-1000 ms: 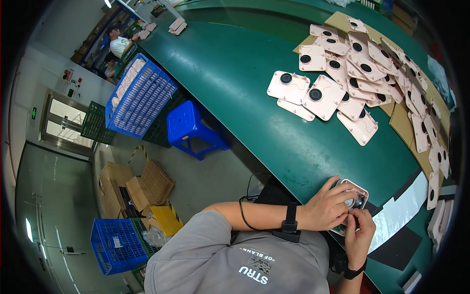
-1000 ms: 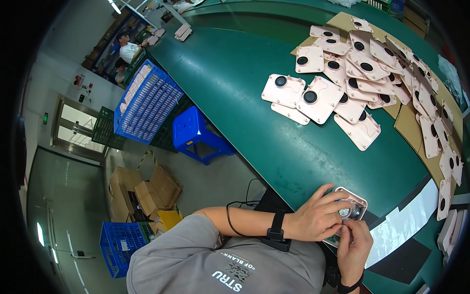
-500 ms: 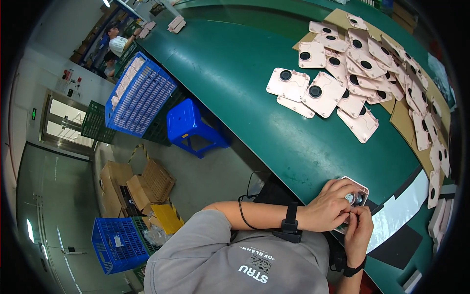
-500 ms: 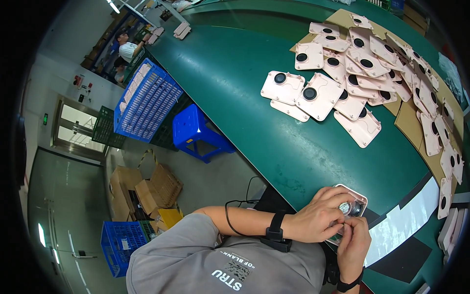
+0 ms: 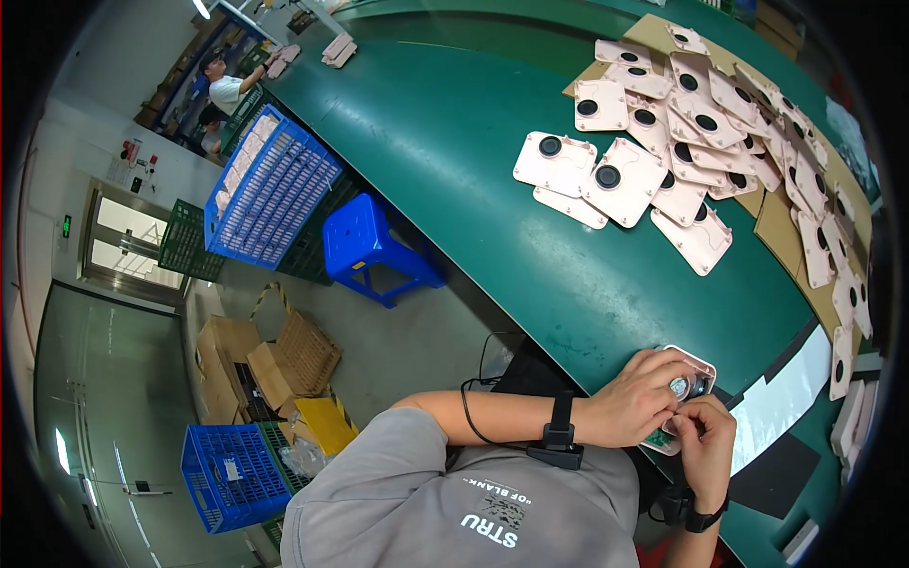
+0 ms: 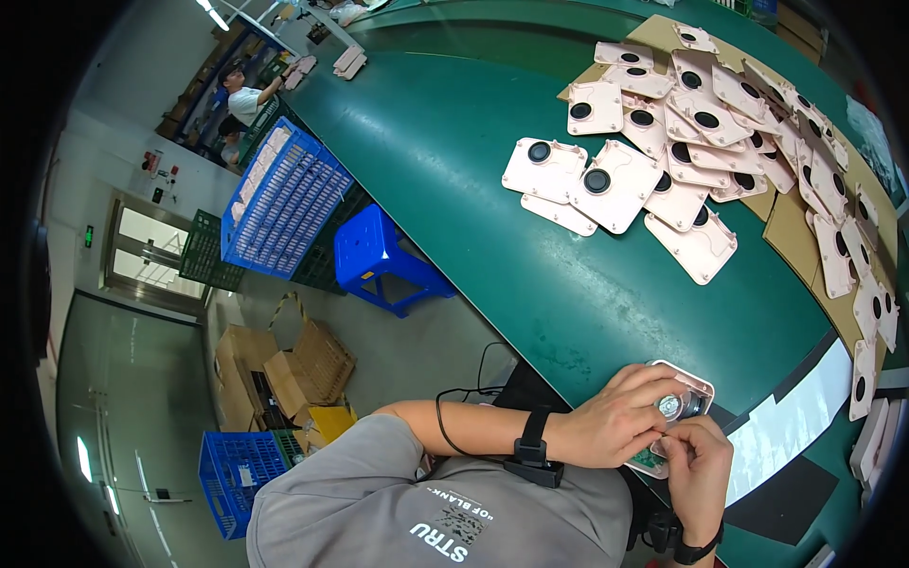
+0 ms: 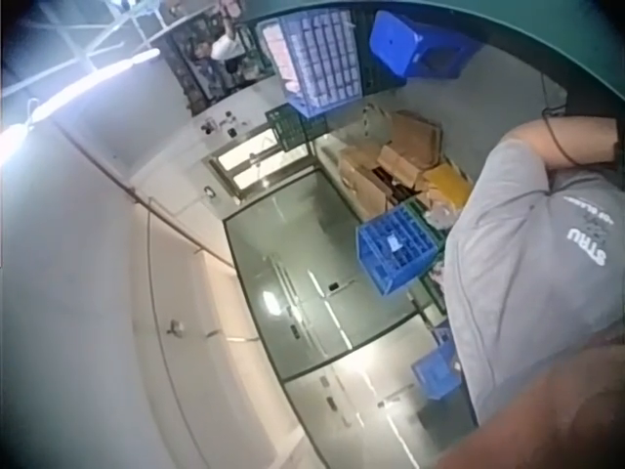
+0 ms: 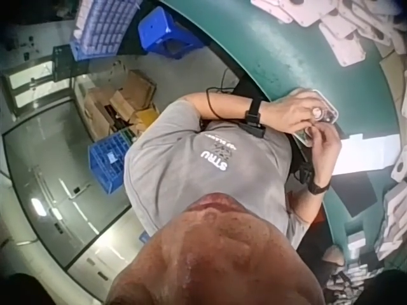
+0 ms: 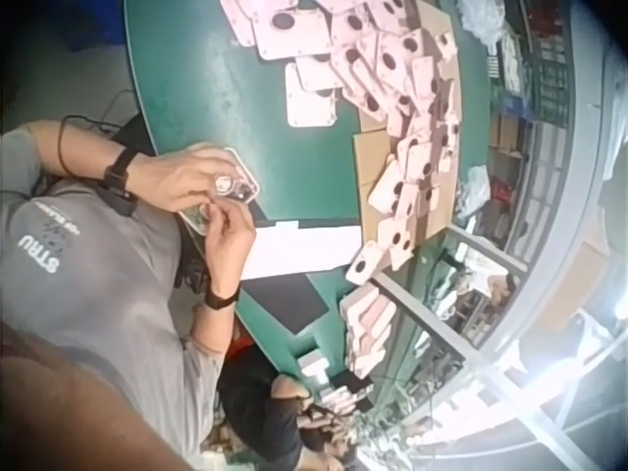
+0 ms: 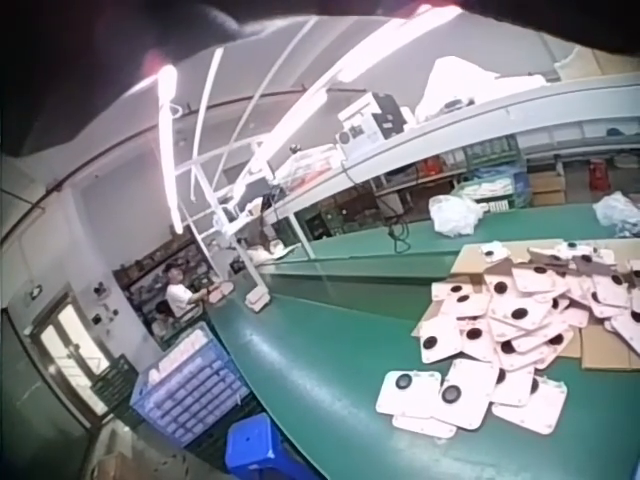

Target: Assembling electronic devices by placing components into plastic housings and applying stickers.

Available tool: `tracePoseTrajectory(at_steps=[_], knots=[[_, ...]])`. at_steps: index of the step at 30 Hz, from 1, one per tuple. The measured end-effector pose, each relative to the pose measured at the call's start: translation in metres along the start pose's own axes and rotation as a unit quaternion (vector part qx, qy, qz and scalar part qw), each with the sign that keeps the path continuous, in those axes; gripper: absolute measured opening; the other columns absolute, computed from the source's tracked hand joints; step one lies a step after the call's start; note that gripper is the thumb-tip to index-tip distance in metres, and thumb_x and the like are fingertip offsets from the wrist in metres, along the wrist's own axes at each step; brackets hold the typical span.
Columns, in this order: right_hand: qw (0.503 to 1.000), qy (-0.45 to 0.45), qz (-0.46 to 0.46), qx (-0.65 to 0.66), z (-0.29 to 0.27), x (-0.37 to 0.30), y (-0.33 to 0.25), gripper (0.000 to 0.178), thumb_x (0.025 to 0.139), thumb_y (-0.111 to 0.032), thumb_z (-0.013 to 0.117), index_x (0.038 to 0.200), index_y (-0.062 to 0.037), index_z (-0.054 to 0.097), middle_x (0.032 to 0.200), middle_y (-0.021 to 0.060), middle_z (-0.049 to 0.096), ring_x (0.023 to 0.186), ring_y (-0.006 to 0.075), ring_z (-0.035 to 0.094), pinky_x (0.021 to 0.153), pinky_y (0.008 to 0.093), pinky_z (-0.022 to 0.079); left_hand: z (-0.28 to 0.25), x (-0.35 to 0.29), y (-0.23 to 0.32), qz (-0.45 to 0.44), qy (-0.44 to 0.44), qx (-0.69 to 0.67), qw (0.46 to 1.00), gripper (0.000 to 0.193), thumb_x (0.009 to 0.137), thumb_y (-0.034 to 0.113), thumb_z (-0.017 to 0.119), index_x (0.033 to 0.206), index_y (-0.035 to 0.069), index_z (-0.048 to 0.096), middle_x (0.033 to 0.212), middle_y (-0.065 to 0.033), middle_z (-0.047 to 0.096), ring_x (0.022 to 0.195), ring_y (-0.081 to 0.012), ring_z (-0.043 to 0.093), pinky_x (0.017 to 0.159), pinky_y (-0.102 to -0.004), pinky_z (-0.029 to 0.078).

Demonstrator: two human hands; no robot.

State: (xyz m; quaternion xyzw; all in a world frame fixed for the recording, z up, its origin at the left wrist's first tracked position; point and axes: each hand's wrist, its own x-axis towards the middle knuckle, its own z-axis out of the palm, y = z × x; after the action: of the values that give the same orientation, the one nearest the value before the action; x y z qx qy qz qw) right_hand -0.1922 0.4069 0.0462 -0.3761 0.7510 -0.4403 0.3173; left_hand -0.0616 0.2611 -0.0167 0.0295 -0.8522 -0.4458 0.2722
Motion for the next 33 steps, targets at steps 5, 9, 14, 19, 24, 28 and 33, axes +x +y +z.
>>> tracePoseTrajectory(at_steps=[5,9,14,19,24,28,33], knots=[[0.997,0.024,-0.015,-0.069,-0.003,-0.011,-0.005,0.008,0.084,0.011,0.069,0.087,0.0044,0.066,0.083,0.0112,0.065,0.074,0.0213,0.063,0.066,0.0338,0.050,-0.010,0.009,0.010,-0.007,-0.041,-0.027,0.999,0.013,0.087,0.013,0.076,0.088,0.000,0.073,0.143,-0.0203,0.058,0.141,-0.0418,0.048,0.114,-0.0563,0.037],[0.990,0.053,-0.107,-0.072,0.009,-0.002,0.003,0.012,0.083,0.009,0.075,0.088,0.0013,0.066,0.087,0.0114,0.065,0.074,0.0291,0.064,0.066,0.0365,0.052,-0.021,0.012,0.006,-0.038,-0.065,-0.027,0.997,0.011,0.085,0.012,0.078,0.086,0.002,0.074,0.142,-0.0210,0.060,0.136,-0.0435,0.053,0.112,-0.0542,0.040],[0.992,0.045,-0.093,-0.070,0.004,0.000,0.007,0.011,0.086,0.004,0.076,0.093,0.0006,0.069,0.091,0.0123,0.067,0.079,0.0310,0.068,0.067,0.0377,0.054,-0.038,0.013,0.001,-0.012,-0.109,0.009,0.994,0.014,0.081,0.001,0.079,0.093,0.002,0.072,0.147,-0.0226,0.060,0.139,-0.0439,0.054,0.113,-0.0521,0.043],[0.983,0.066,-0.116,-0.124,0.011,-0.007,0.009,0.012,0.085,0.003,0.075,0.096,0.0004,0.070,0.095,0.0112,0.067,0.081,0.0327,0.069,0.069,0.0398,0.056,-0.025,0.017,-0.005,0.011,-0.102,0.025,0.994,0.017,0.079,-0.004,0.080,0.093,0.001,0.072,0.146,-0.0246,0.060,0.141,-0.0462,0.051,0.114,-0.0517,0.043],[0.980,0.068,-0.120,-0.143,0.015,-0.012,0.012,0.012,0.086,0.002,0.075,0.096,-0.0001,0.070,0.098,0.0103,0.067,0.084,0.0334,0.069,0.069,0.0414,0.055,-0.026,0.014,-0.006,0.007,-0.106,0.031,0.994,0.017,0.078,-0.003,0.081,0.092,0.001,0.072,0.145,-0.0249,0.060,0.139,-0.0460,0.052,0.114,-0.0518,0.042],[0.978,0.055,-0.132,-0.152,0.013,-0.011,0.013,0.012,0.085,0.002,0.075,0.095,-0.0009,0.069,0.098,0.0096,0.066,0.086,0.0326,0.068,0.069,0.0420,0.055,-0.028,0.015,-0.003,0.021,-0.128,0.043,0.991,0.018,0.076,-0.004,0.081,0.091,0.001,0.072,0.145,-0.0249,0.060,0.138,-0.0457,0.053,0.114,-0.0514,0.041],[0.972,0.067,-0.139,-0.178,0.020,-0.012,0.017,0.013,0.082,0.002,0.075,0.093,-0.0025,0.069,0.097,0.0084,0.065,0.086,0.0310,0.068,0.067,0.0422,0.056,-0.025,0.020,-0.003,0.024,-0.123,0.046,0.991,0.021,0.073,-0.004,0.080,0.090,0.002,0.072,0.145,-0.0234,0.060,0.137,-0.0444,0.054,0.113,-0.0501,0.040]])
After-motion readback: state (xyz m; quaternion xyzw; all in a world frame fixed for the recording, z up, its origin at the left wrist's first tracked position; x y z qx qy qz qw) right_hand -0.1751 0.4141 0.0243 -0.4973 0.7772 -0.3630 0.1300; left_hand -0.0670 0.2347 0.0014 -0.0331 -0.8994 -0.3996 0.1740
